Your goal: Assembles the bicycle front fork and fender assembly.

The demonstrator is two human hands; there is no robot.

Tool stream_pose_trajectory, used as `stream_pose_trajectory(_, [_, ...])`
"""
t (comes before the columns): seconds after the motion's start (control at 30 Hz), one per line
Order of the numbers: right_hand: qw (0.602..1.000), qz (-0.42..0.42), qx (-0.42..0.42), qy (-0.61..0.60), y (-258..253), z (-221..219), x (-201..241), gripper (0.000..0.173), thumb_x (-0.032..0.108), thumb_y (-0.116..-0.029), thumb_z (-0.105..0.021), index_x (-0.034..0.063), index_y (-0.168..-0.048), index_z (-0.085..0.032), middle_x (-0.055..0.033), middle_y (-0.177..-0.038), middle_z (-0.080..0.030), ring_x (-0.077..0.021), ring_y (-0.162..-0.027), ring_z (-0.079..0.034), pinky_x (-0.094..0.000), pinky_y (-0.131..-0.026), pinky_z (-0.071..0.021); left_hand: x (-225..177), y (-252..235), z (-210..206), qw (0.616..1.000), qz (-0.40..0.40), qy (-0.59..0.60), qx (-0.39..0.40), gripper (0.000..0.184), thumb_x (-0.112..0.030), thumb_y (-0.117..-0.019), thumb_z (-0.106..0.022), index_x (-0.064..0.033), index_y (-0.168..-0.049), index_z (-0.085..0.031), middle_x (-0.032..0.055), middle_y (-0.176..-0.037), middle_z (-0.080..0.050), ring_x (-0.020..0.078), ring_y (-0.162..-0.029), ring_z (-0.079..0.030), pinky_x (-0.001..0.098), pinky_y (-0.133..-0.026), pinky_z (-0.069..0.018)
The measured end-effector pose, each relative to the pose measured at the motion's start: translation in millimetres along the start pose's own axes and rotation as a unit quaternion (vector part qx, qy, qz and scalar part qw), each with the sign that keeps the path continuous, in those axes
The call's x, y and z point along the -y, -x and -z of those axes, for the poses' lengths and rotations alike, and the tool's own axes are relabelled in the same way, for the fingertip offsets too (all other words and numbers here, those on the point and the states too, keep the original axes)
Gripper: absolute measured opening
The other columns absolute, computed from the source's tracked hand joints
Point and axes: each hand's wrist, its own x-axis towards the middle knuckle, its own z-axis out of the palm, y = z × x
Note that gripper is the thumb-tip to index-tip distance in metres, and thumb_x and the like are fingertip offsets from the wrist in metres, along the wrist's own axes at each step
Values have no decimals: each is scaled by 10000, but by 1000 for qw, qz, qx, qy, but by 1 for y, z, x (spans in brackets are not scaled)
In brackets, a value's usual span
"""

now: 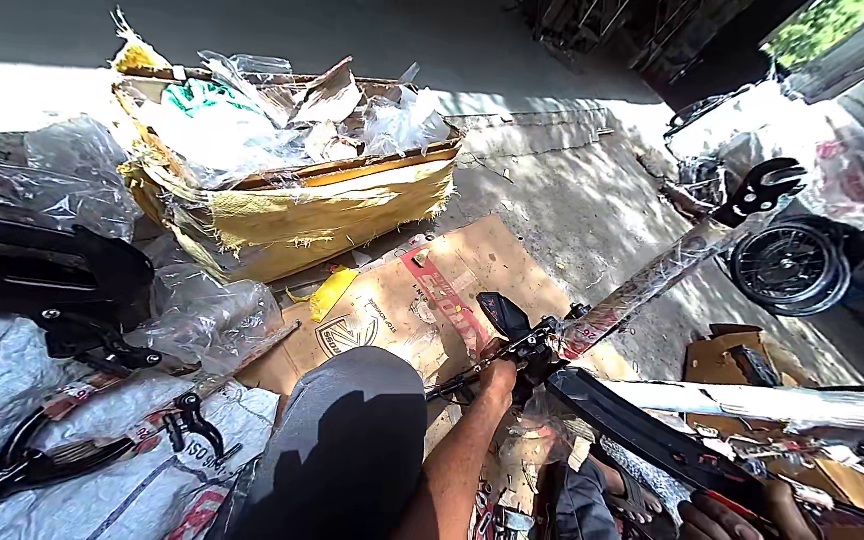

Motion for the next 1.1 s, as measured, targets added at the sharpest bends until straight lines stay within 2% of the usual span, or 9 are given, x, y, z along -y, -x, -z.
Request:
stream_pose_trajectory(0.1, [1000,-5,22,19,-3,-3,17,730,748,-991,-321,133,-794,-661,17,-536,-516,-72,-402,-505,-223,-383,-444,42,-29,-2,998,-48,-1,30,401,-104,-1065,-508,63,-1429,-494,286,-1413,-541,372,-1295,-537,529,-1059,-454])
stream_pose_trajectory(0.2, [999,19,-27,28,-9,-14,24,655,707,-1005,-347,159,-755,-604,42,-510,-447,-49,-367,-440,-201,-344,-388,26,-27,-14,999,28,29,-4,373,-59,-1072,-509,-21,-1443,-505,181,-1435,-545,282,-1294,-525,461,-1085,-421])
stream_pose_trajectory(0.33, [996,-5,-92,9,-21,-11,33,579,679,-995,-400,188,-722,-540,59,-512,-400,-39,-365,-390,-189,-343,-348,75,-70,-17,992,-101,70,7,397,-99,-1026,-589,-55,-1418,-541,189,-1342,-618,301,-1215,-605,516,-1004,-508])
stream_pose_trajectory(0.5, [995,-1,-95,34,-17,-27,41,492,630,-1009,-421,201,-800,-542,68,-549,-386,-23,-389,-358,-167,-362,-326,73,-75,-17,990,-100,100,20,404,-86,-1017,-609,-41,-1412,-537,171,-1319,-630,263,-1198,-616,476,-1027,-510])
stream_pose_trajectory(0.63, [995,-15,-59,85,-9,-39,39,506,637,-1028,-373,196,-860,-555,62,-569,-408,-31,-396,-358,-178,-360,-329,77,-84,-11,981,-111,139,72,413,-65,-1023,-589,-72,-1424,-490,135,-1212,-666,225,-1053,-666,426,-905,-571])
stream_pose_trajectory(0.77, [997,-26,-65,43,-15,-24,41,509,625,-1037,-357,183,-854,-531,60,-558,-407,-34,-390,-363,-182,-360,-328,78,-82,-12,979,-119,151,73,358,-23,-1024,-550,-64,-1376,-501,130,-1203,-642,233,-1059,-643,443,-919,-556])
stream_pose_trajectory(0.87, [996,-19,-74,39,-16,-22,46,483,618,-1041,-370,181,-890,-509,50,-576,-404,-40,-397,-359,-183,-361,-320,74,-77,-14,980,-125,130,85,389,-19,-1029,-535,-79,-1408,-472,112,-1216,-632,217,-1057,-639,432,-914,-559])
stream_pose_trajectory(1.0, [994,-19,-65,80,-15,-44,54,527,613,-1053,-349,169,-793,-464,29,-575,-424,-58,-395,-362,-196,-359,-301,75,-75,-13,979,-129,120,99,348,-58,-1050,-512,-91,-1394,-470,104,-1221,-630,218,-1089,-632,438,-932,-558])
stream_pose_trajectory(1.1, [994,-26,-66,81,-17,-57,58,571,602,-1055,-362,152,-714,-449,6,-555,-431,-72,-386,-358,-197,-358,-275,78,-80,-16,978,-141,117,96,300,-17,-1008,-559,-95,-1290,-493,93,-1147,-628,217,-1034,-635,443,-884,-564])
